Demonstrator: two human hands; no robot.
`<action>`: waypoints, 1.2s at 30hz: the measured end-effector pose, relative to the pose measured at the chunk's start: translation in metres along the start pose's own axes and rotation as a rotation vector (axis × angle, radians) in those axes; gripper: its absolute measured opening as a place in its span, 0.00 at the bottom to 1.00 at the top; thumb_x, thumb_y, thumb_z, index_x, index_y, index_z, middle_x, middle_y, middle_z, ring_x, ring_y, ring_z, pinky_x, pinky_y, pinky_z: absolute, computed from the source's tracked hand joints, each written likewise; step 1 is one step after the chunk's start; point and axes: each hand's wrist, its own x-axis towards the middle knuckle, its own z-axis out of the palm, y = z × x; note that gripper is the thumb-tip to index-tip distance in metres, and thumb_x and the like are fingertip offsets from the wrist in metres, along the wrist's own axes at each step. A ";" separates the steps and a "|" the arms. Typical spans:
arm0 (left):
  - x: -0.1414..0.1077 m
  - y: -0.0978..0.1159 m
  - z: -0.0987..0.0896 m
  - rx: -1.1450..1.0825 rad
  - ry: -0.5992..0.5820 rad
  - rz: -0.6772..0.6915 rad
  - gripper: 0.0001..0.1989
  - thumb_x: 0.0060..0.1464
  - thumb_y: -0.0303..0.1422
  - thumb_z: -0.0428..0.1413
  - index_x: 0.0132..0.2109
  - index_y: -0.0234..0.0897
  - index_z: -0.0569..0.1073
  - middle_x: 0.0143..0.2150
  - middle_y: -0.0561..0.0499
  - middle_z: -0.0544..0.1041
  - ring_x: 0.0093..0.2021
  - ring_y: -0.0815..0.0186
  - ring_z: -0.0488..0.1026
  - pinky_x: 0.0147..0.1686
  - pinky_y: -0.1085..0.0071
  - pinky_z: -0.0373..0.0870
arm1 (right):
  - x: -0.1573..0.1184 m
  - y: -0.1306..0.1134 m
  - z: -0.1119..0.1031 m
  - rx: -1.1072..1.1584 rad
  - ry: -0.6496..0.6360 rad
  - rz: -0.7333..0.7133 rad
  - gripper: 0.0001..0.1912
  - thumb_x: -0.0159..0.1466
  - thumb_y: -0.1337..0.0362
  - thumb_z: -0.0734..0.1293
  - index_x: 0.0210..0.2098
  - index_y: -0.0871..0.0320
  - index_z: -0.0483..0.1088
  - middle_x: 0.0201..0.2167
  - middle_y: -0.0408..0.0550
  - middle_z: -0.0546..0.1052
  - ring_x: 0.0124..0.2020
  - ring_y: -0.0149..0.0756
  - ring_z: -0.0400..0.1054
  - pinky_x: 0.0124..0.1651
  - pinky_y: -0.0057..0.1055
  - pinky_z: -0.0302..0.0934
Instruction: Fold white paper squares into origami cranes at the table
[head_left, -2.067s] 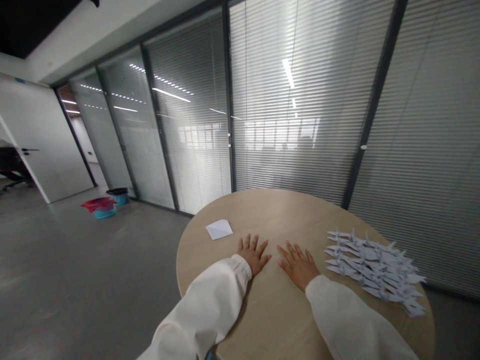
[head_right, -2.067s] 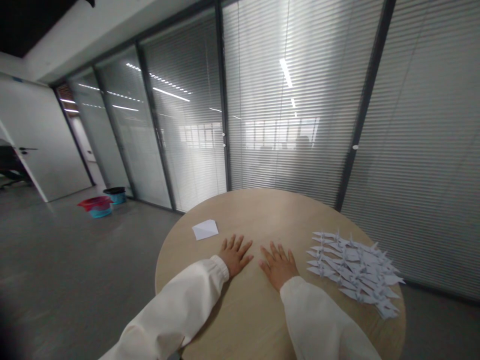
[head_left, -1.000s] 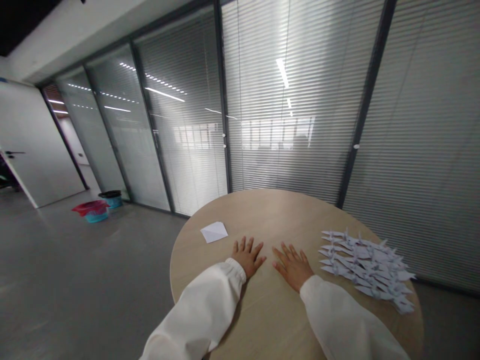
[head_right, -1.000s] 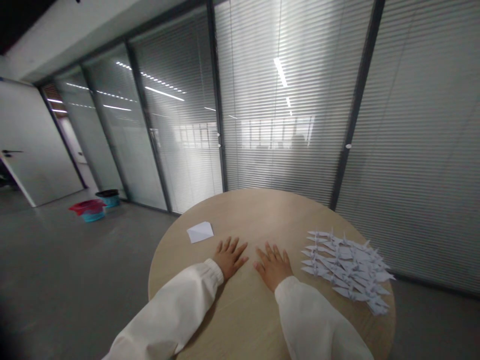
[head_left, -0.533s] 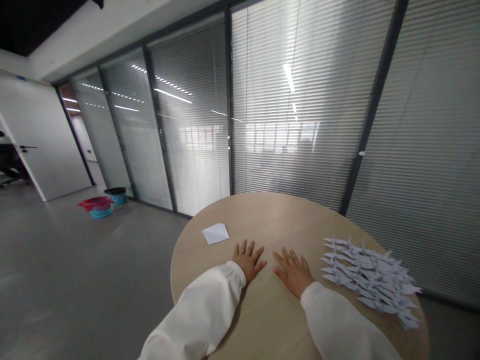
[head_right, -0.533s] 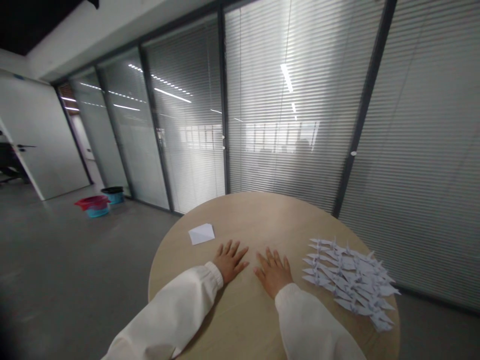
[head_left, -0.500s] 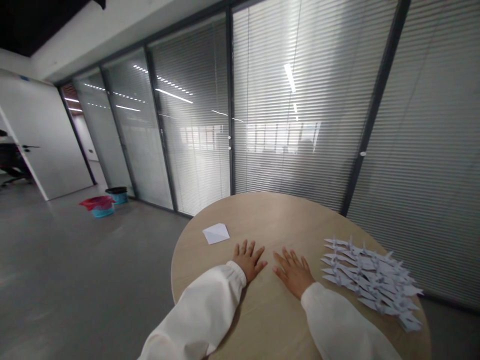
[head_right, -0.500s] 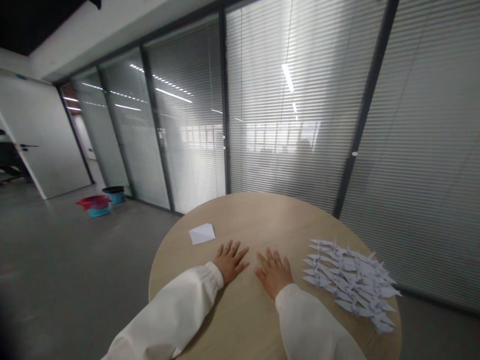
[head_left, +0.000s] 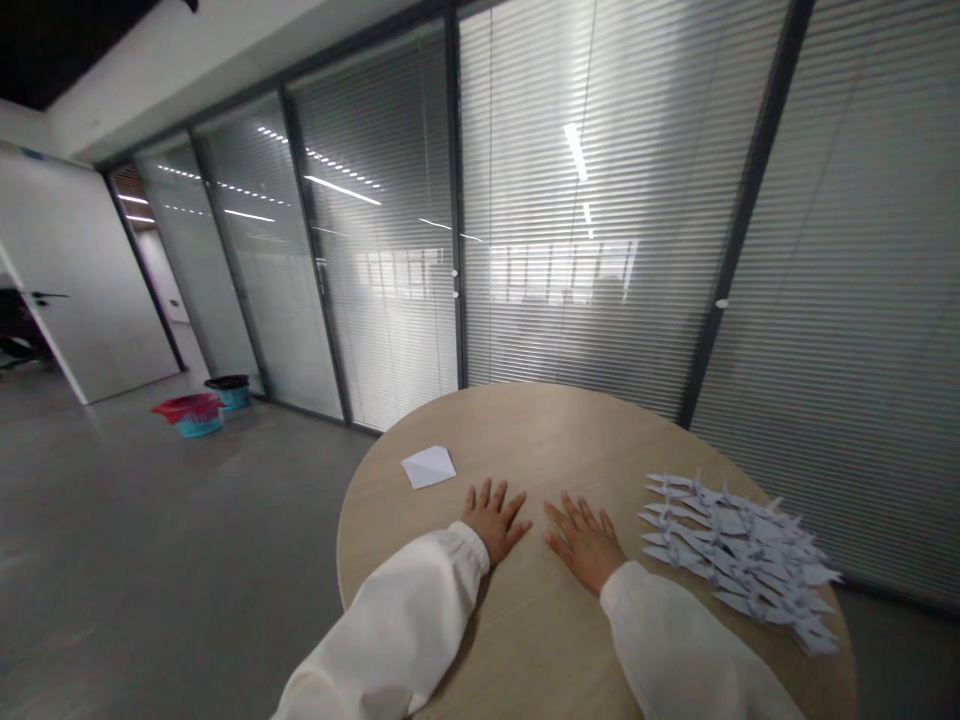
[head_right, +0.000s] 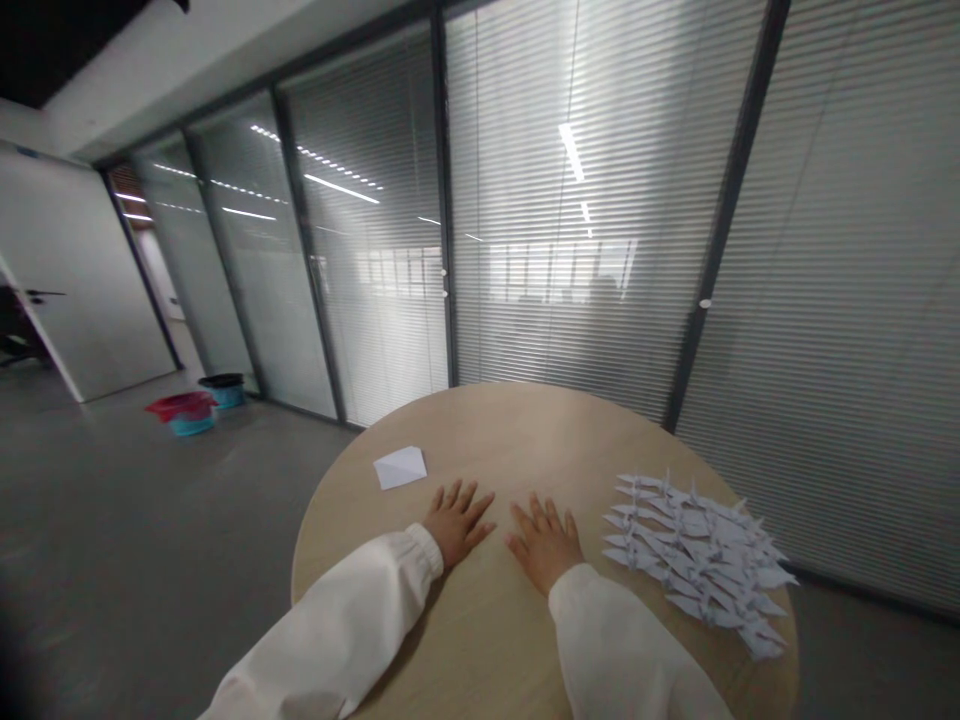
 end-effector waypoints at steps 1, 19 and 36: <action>0.000 -0.001 0.001 -0.001 0.001 0.000 0.29 0.51 0.53 0.29 0.59 0.52 0.46 0.62 0.49 0.46 0.61 0.51 0.39 0.53 0.47 0.35 | 0.000 0.000 0.000 0.002 0.001 -0.001 0.29 0.59 0.45 0.44 0.58 0.44 0.42 0.61 0.44 0.41 0.61 0.44 0.33 0.56 0.50 0.29; 0.002 0.000 -0.005 0.003 -0.031 0.011 0.29 0.51 0.53 0.31 0.58 0.51 0.49 0.62 0.49 0.48 0.60 0.50 0.40 0.53 0.48 0.37 | -0.004 0.001 -0.007 0.011 -0.001 -0.001 0.28 0.60 0.46 0.45 0.58 0.44 0.43 0.61 0.44 0.43 0.61 0.41 0.35 0.56 0.47 0.30; 0.016 -0.105 -0.028 -0.059 0.276 -0.399 0.21 0.46 0.40 0.51 0.47 0.36 0.67 0.48 0.44 0.67 0.49 0.58 0.61 0.48 0.67 0.56 | -0.005 0.011 -0.022 0.372 0.388 -0.058 0.12 0.58 0.66 0.56 0.36 0.55 0.70 0.32 0.44 0.76 0.34 0.31 0.68 0.40 0.26 0.58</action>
